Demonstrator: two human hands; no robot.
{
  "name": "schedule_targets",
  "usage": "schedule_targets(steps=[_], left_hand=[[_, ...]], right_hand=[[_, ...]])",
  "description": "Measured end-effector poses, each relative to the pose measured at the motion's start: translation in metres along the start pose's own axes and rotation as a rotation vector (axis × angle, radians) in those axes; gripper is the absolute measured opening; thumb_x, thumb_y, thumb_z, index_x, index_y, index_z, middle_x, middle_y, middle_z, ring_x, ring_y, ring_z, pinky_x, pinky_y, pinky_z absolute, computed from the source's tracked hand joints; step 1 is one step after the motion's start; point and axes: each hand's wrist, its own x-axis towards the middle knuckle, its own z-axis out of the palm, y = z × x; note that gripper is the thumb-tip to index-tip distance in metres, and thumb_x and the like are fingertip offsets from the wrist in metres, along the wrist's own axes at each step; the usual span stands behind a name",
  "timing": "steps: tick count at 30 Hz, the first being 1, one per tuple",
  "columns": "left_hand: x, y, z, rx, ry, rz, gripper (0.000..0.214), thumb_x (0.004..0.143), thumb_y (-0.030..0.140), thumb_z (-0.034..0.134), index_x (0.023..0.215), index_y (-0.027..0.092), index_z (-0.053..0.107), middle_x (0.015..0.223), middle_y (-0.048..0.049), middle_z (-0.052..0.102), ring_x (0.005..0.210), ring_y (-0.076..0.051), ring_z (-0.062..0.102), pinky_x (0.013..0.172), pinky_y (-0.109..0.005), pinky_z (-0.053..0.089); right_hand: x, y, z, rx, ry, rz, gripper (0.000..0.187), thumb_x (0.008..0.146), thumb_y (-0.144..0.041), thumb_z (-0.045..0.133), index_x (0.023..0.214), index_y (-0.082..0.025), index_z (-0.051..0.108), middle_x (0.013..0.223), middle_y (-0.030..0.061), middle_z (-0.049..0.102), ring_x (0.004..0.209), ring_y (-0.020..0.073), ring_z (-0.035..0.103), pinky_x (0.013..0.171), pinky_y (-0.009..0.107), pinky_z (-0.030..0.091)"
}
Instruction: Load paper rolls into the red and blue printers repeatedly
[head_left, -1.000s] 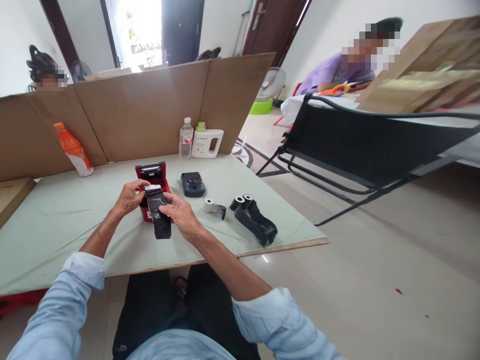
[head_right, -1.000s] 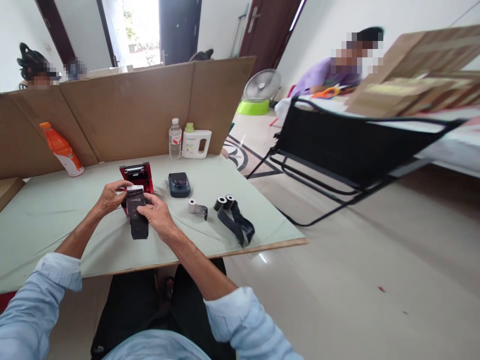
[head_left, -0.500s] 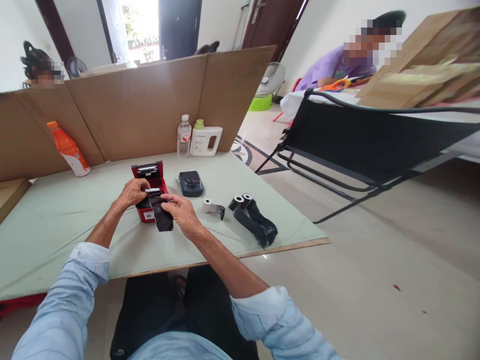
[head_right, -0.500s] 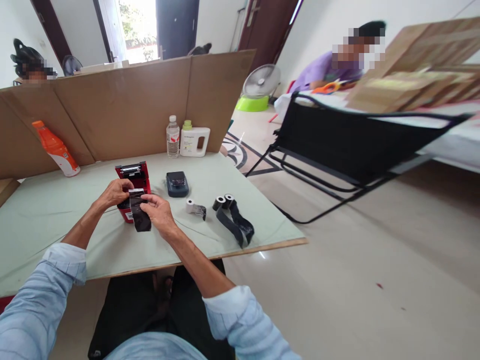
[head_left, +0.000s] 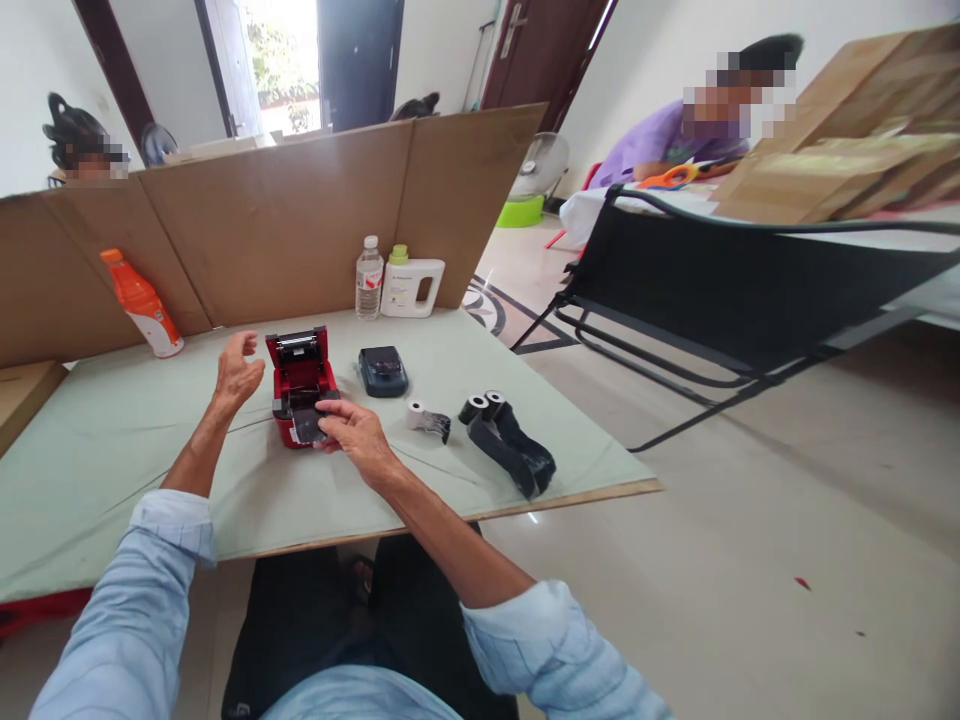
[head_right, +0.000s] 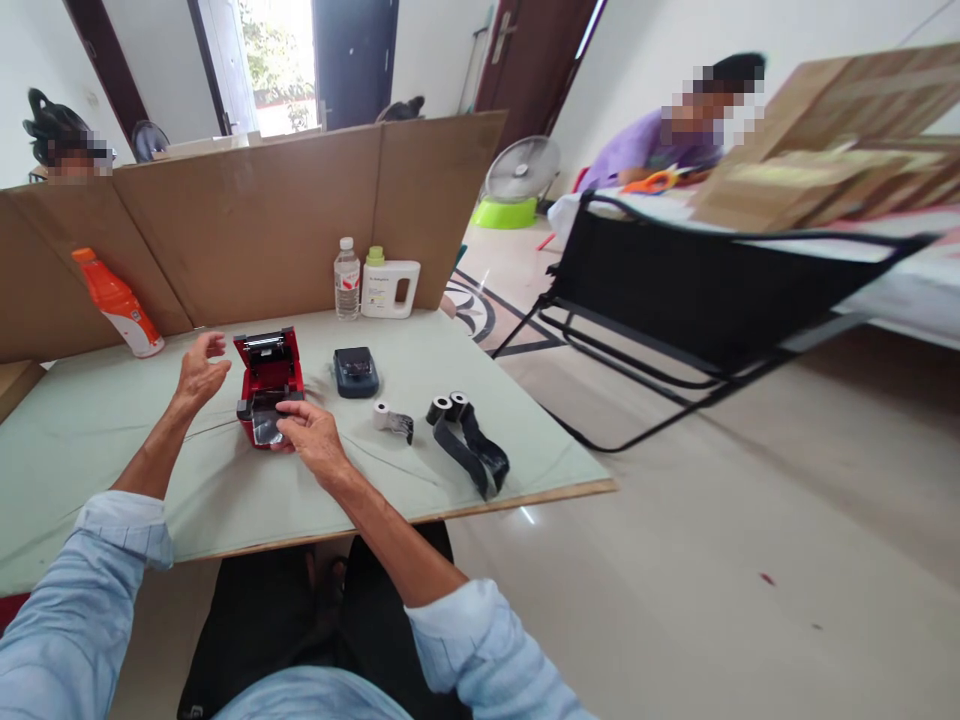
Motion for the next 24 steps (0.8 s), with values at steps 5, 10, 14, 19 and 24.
schedule_targets(steps=[5,10,14,19,24], left_hand=[[0.015,-0.006,0.006,-0.299,-0.243,-0.043,0.071,0.065,0.017,0.064,0.136,0.013,0.059,0.130,-0.0172,0.069,0.115,-0.029,0.069,0.093,-0.044,0.060],[-0.011,-0.012,-0.001,-0.259,-0.261,0.113,0.053,0.073,0.024,0.065,0.125,0.017,0.067,0.125,-0.0121,0.071,0.121,-0.027,0.066,0.097,-0.040,0.058],[-0.040,-0.011,-0.017,-0.125,-0.339,0.233,0.048,0.079,0.030,0.066,0.126,0.023,0.070,0.139,-0.0102,0.064,0.129,-0.027,0.062,0.099,-0.041,0.058],[-0.064,-0.010,-0.032,-0.011,-0.463,0.306,0.060,0.082,0.033,0.070,0.141,0.027,0.063,0.156,-0.0123,0.054,0.141,-0.031,0.055,0.102,-0.045,0.057],[-0.075,-0.014,-0.030,0.070,-0.446,0.409,0.068,0.081,0.044,0.082,0.142,0.023,0.062,0.157,-0.0171,0.054,0.144,-0.034,0.055,0.114,-0.053,0.051]], right_hand=[[-0.016,0.005,0.005,-0.003,0.000,-0.002,0.035,0.062,-0.034,0.080,0.094,-0.020,0.075,0.070,-0.0014,0.074,0.055,0.0146,0.067,0.054,0.026,0.050],[-0.028,0.014,0.000,-0.003,-0.024,0.002,0.033,0.063,-0.035,0.078,0.093,-0.021,0.075,0.071,-0.0010,0.075,0.057,0.0151,0.067,0.055,0.026,0.047],[-0.033,0.019,-0.005,-0.015,-0.036,0.015,0.034,0.063,-0.035,0.080,0.094,-0.022,0.075,0.073,-0.0004,0.076,0.059,0.0152,0.066,0.057,0.027,0.048],[-0.035,0.020,-0.006,-0.008,-0.050,0.018,0.038,0.063,-0.032,0.080,0.099,-0.023,0.072,0.078,-0.0003,0.076,0.063,0.0155,0.067,0.058,0.026,0.048],[-0.037,0.024,-0.008,-0.012,-0.057,0.009,0.042,0.064,-0.033,0.079,0.102,-0.023,0.067,0.077,-0.0017,0.075,0.064,0.0155,0.067,0.060,0.027,0.050]])
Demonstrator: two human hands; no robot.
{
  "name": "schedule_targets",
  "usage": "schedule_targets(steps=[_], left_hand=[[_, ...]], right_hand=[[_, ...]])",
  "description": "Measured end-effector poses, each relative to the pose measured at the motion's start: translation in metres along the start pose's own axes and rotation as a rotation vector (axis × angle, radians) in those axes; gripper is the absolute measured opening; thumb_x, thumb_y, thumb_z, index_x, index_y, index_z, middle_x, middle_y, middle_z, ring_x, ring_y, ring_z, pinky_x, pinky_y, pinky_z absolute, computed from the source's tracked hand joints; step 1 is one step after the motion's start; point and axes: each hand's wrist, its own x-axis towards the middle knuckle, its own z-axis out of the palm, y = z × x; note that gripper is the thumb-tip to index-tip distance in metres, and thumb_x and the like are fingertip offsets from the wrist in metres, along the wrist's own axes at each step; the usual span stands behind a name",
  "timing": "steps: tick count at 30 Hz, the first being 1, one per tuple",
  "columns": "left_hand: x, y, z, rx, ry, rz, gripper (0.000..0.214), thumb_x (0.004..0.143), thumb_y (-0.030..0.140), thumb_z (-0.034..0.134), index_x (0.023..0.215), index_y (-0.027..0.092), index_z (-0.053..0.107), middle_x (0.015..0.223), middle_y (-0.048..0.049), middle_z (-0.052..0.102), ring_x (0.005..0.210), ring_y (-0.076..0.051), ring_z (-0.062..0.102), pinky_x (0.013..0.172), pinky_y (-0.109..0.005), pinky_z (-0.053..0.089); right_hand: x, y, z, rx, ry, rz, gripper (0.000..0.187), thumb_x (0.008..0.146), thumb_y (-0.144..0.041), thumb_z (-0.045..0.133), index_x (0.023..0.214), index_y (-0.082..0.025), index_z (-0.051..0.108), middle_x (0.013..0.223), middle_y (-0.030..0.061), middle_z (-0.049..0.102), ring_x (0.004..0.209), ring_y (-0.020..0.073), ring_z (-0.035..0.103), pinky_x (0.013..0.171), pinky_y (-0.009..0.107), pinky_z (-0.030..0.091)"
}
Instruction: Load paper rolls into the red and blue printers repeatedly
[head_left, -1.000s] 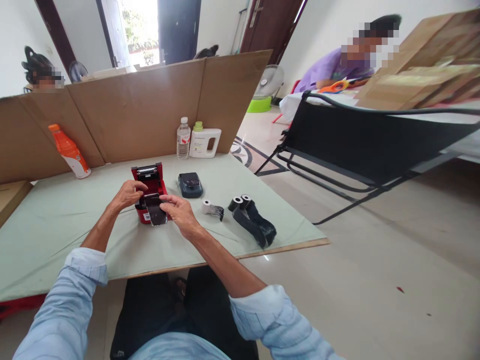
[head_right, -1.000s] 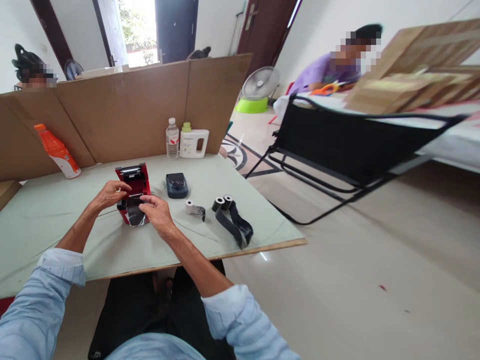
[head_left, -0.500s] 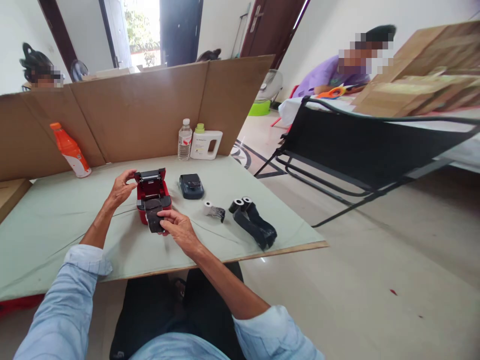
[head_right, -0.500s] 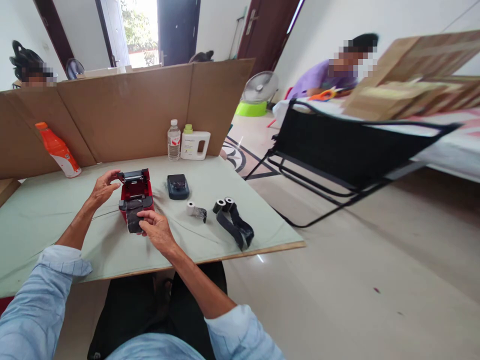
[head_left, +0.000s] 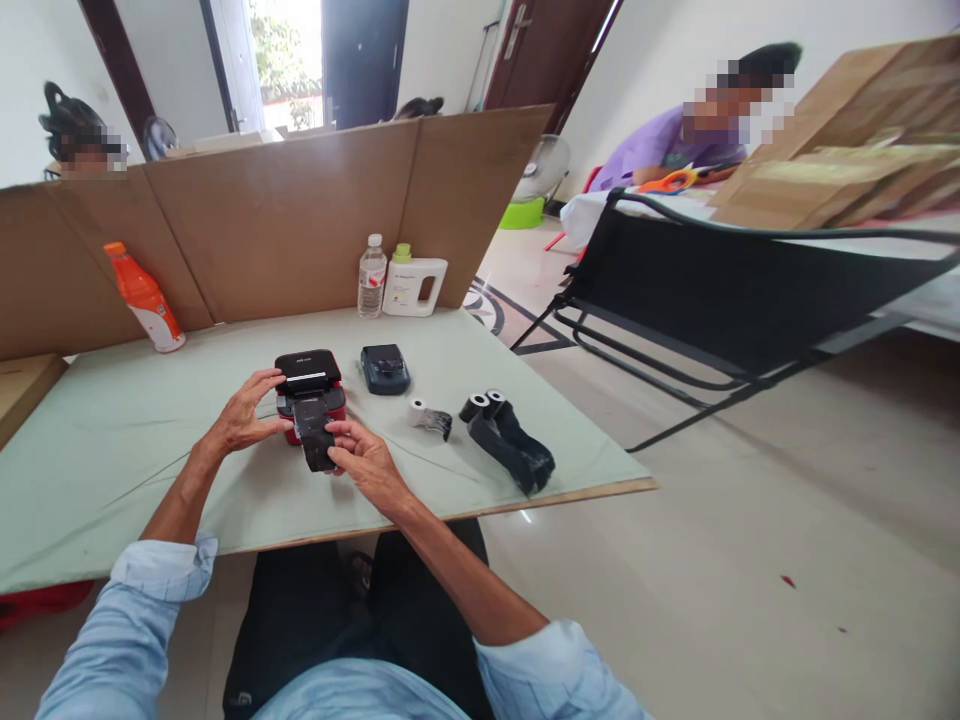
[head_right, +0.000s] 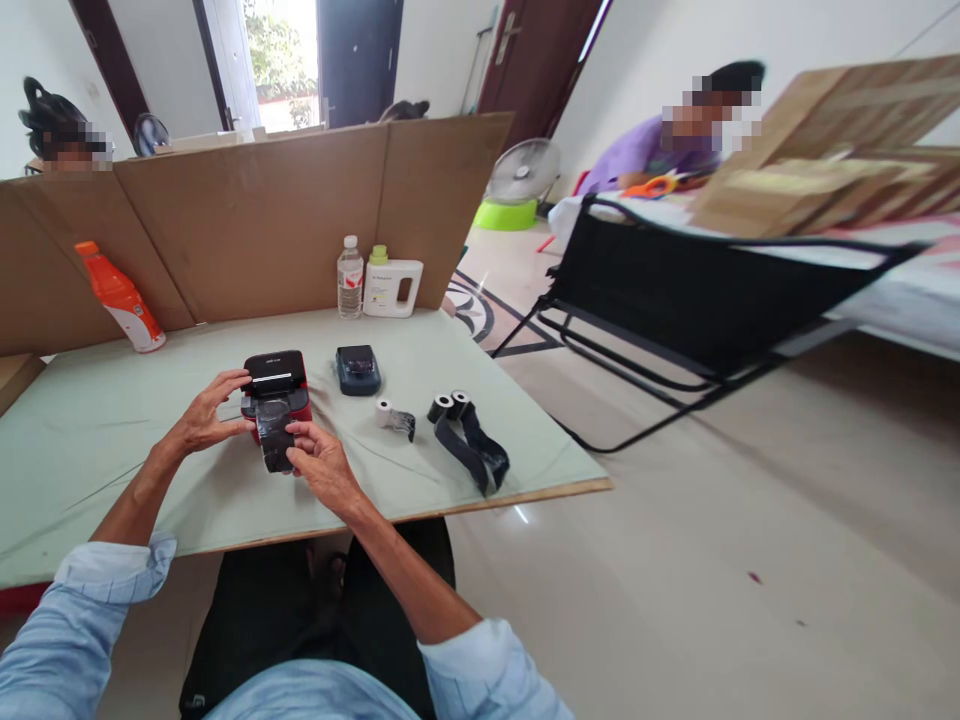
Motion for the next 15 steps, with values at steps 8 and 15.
schedule_targets(steps=[8,15], left_hand=[[-0.009,-0.005,0.020,0.144,0.104,-0.009,0.063,0.079,0.036,0.083,0.138,0.024,0.066,0.156,-0.0157,0.054,0.144,-0.034,0.056,0.122,-0.053,0.047],[-0.016,0.001,0.028,0.264,0.103,-0.101,0.070,0.079,0.034,0.082,0.145,0.026,0.060,0.158,-0.0122,0.052,0.140,-0.032,0.060,0.115,-0.048,0.054]], right_hand=[[0.017,-0.023,-0.020,-0.480,0.075,-0.258,0.074,0.079,-0.037,0.079,0.148,-0.026,0.055,0.077,-0.0041,0.073,0.065,0.0174,0.062,0.072,0.034,0.049],[0.039,-0.045,-0.032,-1.168,0.011,-0.234,0.078,0.089,-0.046,0.080,0.159,-0.026,0.050,0.105,0.0080,0.078,0.098,0.0302,0.072,0.087,0.039,0.050]])
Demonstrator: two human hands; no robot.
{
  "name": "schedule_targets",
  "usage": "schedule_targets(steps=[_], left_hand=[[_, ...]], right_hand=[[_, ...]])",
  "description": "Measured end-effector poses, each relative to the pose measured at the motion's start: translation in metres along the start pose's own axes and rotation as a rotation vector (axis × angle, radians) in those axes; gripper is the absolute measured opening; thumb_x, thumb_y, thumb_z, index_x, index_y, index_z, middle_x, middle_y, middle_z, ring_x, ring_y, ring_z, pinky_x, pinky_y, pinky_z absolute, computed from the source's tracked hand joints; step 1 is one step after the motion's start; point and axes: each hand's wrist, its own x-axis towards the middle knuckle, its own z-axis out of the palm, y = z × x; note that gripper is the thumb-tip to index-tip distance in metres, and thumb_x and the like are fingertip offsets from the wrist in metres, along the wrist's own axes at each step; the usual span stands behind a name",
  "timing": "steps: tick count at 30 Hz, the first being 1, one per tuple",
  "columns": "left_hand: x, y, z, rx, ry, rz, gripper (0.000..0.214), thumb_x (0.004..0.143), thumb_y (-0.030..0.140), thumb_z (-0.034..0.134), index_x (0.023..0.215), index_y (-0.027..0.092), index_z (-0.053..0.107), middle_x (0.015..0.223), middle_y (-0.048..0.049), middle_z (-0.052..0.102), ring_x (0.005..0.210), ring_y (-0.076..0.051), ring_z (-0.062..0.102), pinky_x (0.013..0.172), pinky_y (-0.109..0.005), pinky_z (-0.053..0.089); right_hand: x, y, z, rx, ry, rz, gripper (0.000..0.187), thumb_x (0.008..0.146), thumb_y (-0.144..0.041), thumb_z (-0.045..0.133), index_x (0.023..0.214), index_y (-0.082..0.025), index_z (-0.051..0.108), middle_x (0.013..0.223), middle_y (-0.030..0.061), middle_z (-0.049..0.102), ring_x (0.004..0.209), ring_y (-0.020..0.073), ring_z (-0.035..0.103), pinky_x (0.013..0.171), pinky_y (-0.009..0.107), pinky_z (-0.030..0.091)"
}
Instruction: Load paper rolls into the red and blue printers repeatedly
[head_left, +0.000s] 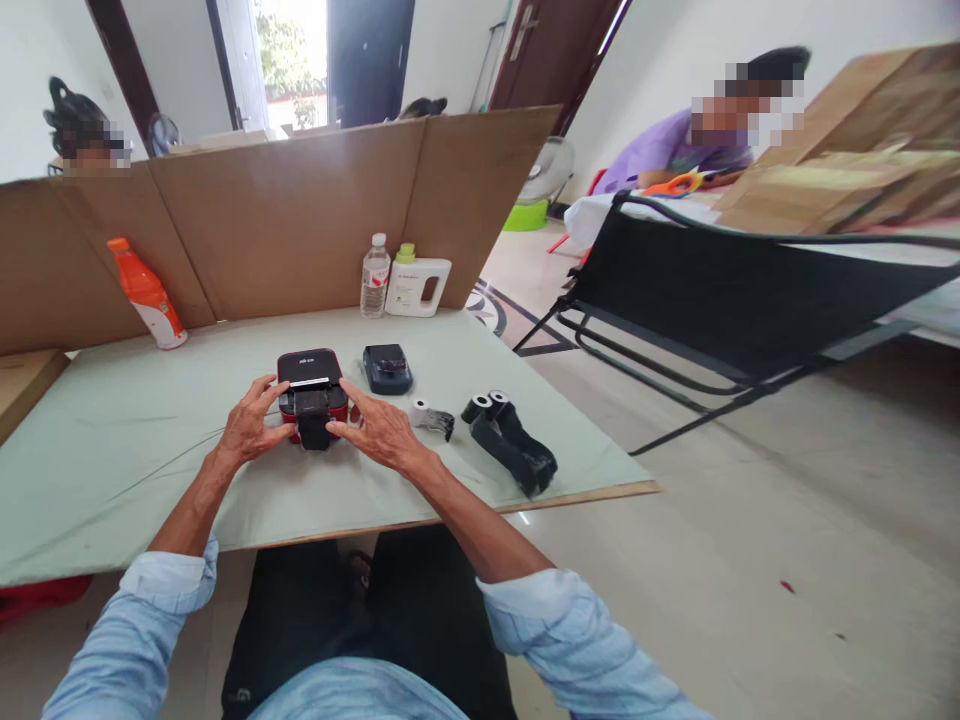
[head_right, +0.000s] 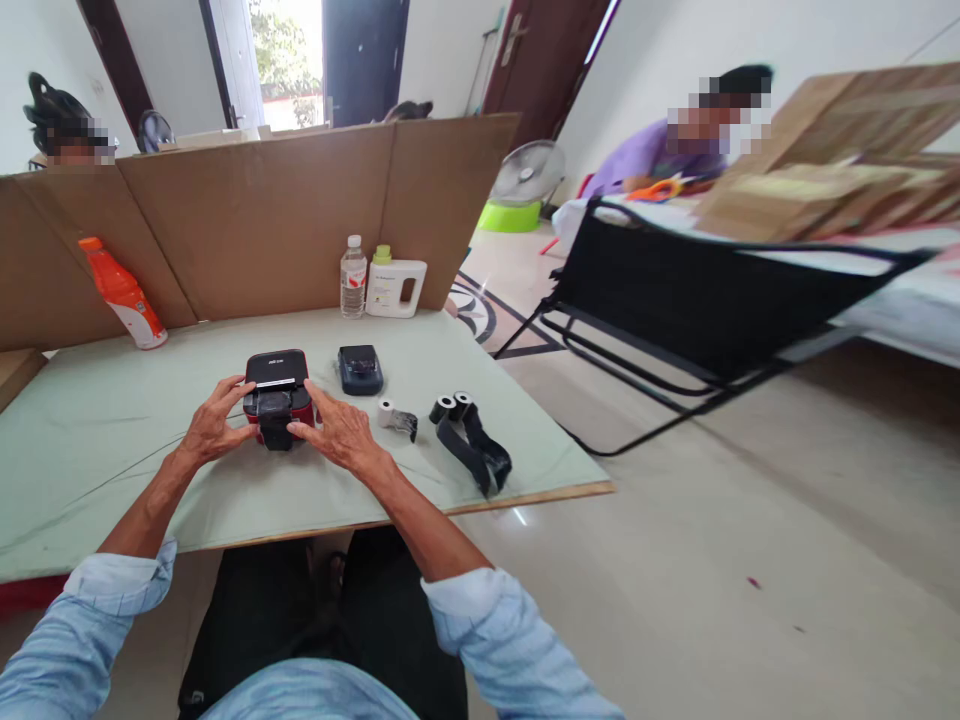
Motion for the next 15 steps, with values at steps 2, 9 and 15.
schedule_targets(steps=[2,9,15], left_hand=[[0.000,0.003,0.000,0.048,-0.010,-0.020,0.069,0.080,0.033,0.081,0.146,0.026,0.060,0.159,-0.0115,0.052,0.139,-0.032,0.060,0.115,-0.046,0.054],[-0.003,0.016,-0.001,0.164,-0.051,-0.104,0.069,0.082,0.035,0.079,0.147,0.025,0.059,0.159,-0.0129,0.053,0.137,-0.033,0.062,0.114,-0.046,0.054],[-0.002,0.023,-0.003,0.155,-0.083,-0.147,0.072,0.082,0.032,0.079,0.149,0.023,0.057,0.150,-0.0120,0.062,0.132,-0.032,0.065,0.111,-0.043,0.056]], right_hand=[[0.001,-0.001,-0.001,-0.123,-0.051,0.006,0.076,0.094,-0.047,0.076,0.161,-0.025,0.046,0.113,0.0091,0.078,0.109,0.0323,0.072,0.092,0.041,0.051],[0.005,-0.004,-0.002,-0.222,-0.035,-0.077,0.076,0.098,-0.050,0.070,0.162,-0.023,0.037,0.151,0.0139,0.063,0.134,0.0315,0.065,0.106,0.044,0.053],[0.013,-0.010,0.003,-0.281,-0.100,-0.076,0.077,0.098,-0.053,0.070,0.161,-0.020,0.041,0.159,0.0172,0.056,0.144,0.0355,0.057,0.114,0.048,0.049]])
